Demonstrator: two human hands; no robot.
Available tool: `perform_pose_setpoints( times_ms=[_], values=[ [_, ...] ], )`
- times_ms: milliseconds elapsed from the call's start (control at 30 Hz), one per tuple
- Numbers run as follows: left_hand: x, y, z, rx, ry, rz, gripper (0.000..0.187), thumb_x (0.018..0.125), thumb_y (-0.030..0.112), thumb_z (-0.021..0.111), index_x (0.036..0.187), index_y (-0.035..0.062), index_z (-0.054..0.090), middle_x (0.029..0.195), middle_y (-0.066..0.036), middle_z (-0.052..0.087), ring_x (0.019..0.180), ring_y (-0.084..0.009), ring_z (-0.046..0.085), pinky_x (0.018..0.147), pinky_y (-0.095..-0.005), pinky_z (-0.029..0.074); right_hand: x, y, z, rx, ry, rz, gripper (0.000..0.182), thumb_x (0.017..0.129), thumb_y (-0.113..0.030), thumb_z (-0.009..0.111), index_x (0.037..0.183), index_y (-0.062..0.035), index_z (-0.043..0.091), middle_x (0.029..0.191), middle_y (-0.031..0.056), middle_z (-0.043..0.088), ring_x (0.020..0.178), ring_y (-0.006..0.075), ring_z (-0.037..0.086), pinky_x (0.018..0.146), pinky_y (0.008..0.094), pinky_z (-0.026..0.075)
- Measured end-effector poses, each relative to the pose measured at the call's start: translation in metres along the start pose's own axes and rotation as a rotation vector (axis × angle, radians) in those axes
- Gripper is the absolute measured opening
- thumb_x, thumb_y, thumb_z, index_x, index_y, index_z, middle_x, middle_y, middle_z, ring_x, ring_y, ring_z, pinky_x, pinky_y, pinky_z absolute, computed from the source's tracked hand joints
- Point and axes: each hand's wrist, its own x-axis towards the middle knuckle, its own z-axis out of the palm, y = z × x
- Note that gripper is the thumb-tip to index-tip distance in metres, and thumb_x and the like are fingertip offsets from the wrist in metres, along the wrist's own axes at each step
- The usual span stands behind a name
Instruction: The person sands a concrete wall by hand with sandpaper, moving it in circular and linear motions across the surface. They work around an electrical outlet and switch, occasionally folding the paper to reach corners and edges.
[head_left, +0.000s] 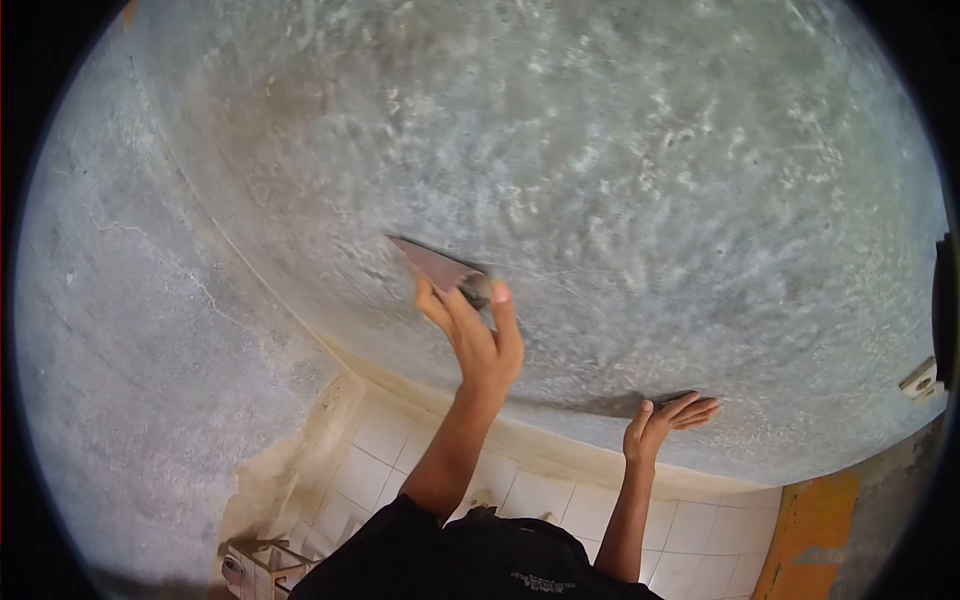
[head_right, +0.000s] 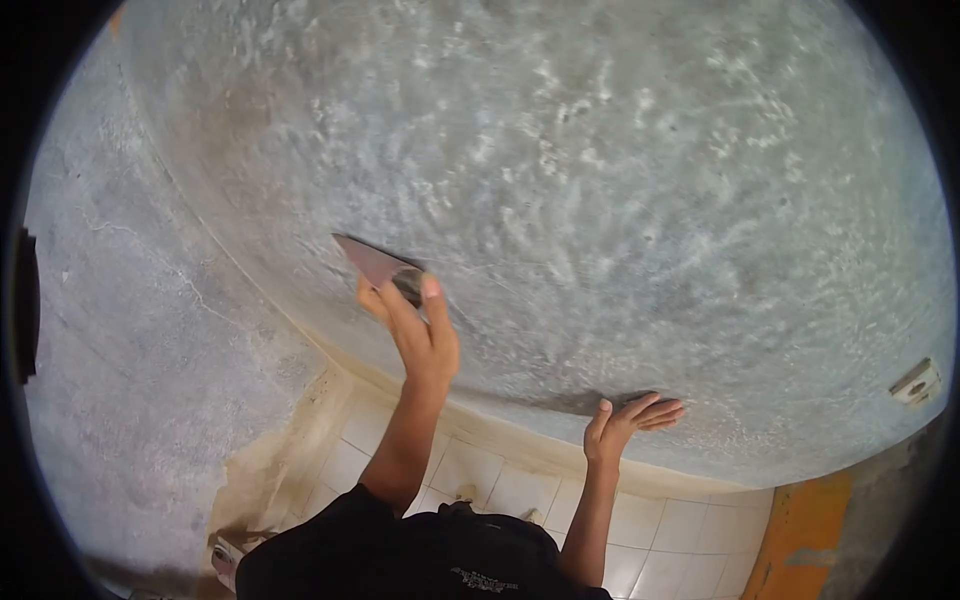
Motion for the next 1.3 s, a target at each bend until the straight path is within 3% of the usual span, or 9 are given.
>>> perform_pose_setpoints(
  times_ms=[167, 267, 567, 667, 767, 867, 967, 1067, 1300],
  values=[
    [-0.063, -0.022, 0.009, -0.105, -0.107, -0.444, 0.072, 0.104, 0.036, 0.044, 0.147, -0.0130, 0.014, 0.146, -0.030, 0.014, 0.128, -0.0397, 0.029, 0.107, -0.0505, 0.028, 0.001, 0.000, 0.000, -0.003, 0.015, -0.007, 0.079, 0.103, -0.051, 0.029, 0.155, -0.0093, -0.014, 0.157, 0.0208, -0.029, 0.143, 0.0408, -0.030, 0.109, 0.0619, -0.019],
    [-0.055, -0.057, 0.016, -0.101, 0.115, -0.587, 0.062, 0.106, 0.041, 0.035, 0.132, -0.0149, 0.032, 0.142, -0.032, 0.021, 0.128, -0.0394, 0.031, 0.107, -0.0493, 0.028, 0.002, 0.000, 0.000, -0.014, 0.030, 0.004, 0.081, 0.103, -0.055, 0.028, 0.155, -0.0093, -0.013, 0.159, 0.0193, -0.027, 0.144, 0.0396, -0.028, 0.110, 0.0612, -0.019],
    [-0.041, -0.093, -0.009, -0.404, 0.104, -0.766, 0.078, 0.105, 0.049, 0.032, 0.147, -0.0142, 0.016, 0.154, -0.034, 0.021, 0.145, -0.0423, 0.017, 0.119, -0.0441, 0.016, 0.003, 0.000, 0.005, -0.048, 0.070, 0.041, 0.081, 0.102, -0.058, 0.026, 0.156, -0.0107, -0.011, 0.159, 0.0184, -0.025, 0.146, 0.0389, -0.025, 0.112, 0.0604, -0.016],
    [-0.068, -0.112, -0.007, -0.264, -0.043, -0.737, 0.077, 0.105, 0.049, 0.031, 0.150, -0.0114, 0.014, 0.157, -0.032, 0.013, 0.148, -0.0406, 0.012, 0.119, -0.0448, 0.015, 0.001, -0.003, 0.003, -0.049, 0.085, 0.048, 0.081, 0.101, -0.059, 0.026, 0.156, -0.0107, -0.011, 0.160, 0.0184, -0.024, 0.146, 0.0383, -0.025, 0.113, 0.0599, -0.016],
    [-0.062, -0.104, -0.014, -0.064, -0.065, -0.325, 0.073, 0.105, 0.047, 0.032, 0.148, -0.0100, 0.017, 0.155, -0.033, 0.015, 0.143, -0.0437, 0.019, 0.116, -0.0506, 0.016, 0.006, -0.008, 0.006, -0.060, 0.118, 0.047, 0.082, 0.101, -0.059, 0.026, 0.156, -0.0112, -0.011, 0.160, 0.0177, -0.024, 0.147, 0.0372, -0.024, 0.113, 0.0592, -0.015],
    [-0.043, -0.121, -0.022, -0.458, -0.037, -0.704, 0.078, 0.104, 0.048, 0.032, 0.151, -0.0092, 0.008, 0.158, -0.032, 0.005, 0.148, -0.0445, 0.006, 0.119, -0.0524, 0.010, 0.003, -0.011, 0.005, -0.070, 0.117, 0.081, 0.082, 0.101, -0.061, 0.025, 0.157, -0.0124, -0.010, 0.161, 0.0166, -0.022, 0.147, 0.0361, -0.023, 0.114, 0.0585, -0.014],
    [-0.045, -0.122, -0.019, -0.076, -0.092, -0.182, 0.080, 0.104, 0.048, 0.032, 0.152, -0.0082, 0.002, 0.159, -0.032, -0.004, 0.149, -0.0451, -0.003, 0.118, -0.0561, 0.004, 0.005, -0.012, 0.005, -0.078, 0.126, 0.112, 0.082, 0.100, -0.063, 0.024, 0.157, -0.0140, -0.009, 0.161, 0.0154, -0.021, 0.148, 0.0352, -0.021, 0.115, 0.0577, -0.013],
    [-0.044, -0.152, -0.018, -0.308, -0.001, -0.523, 0.078, 0.105, 0.046, 0.033, 0.152, -0.0085, 0.004, 0.159, -0.032, -0.001, 0.148, -0.0472, -0.001, 0.117, -0.0588, 0.005, 0.003, -0.018, 0.004, -0.050, 0.133, 0.147, 0.082, 0.099, -0.065, 0.023, 0.158, -0.0155, -0.005, 0.163, 0.0130, -0.017, 0.149, 0.0338, -0.018, 0.117, 0.0581, -0.008],
    [-0.024, -0.168, -0.036, -0.128, 0.035, -0.284, 0.075, 0.105, 0.043, 0.036, 0.151, -0.0095, 0.008, 0.158, -0.030, 0.010, 0.147, -0.0451, 0.008, 0.117, -0.0557, 0.010, 0.008, -0.046, -0.005, 0.001, 0.162, 0.211, 0.077, 0.100, -0.064, 0.020, 0.158, -0.0155, 0.005, 0.164, 0.0118, -0.007, 0.151, 0.0329, -0.009, 0.120, 0.0572, 0.004]
  ],
)
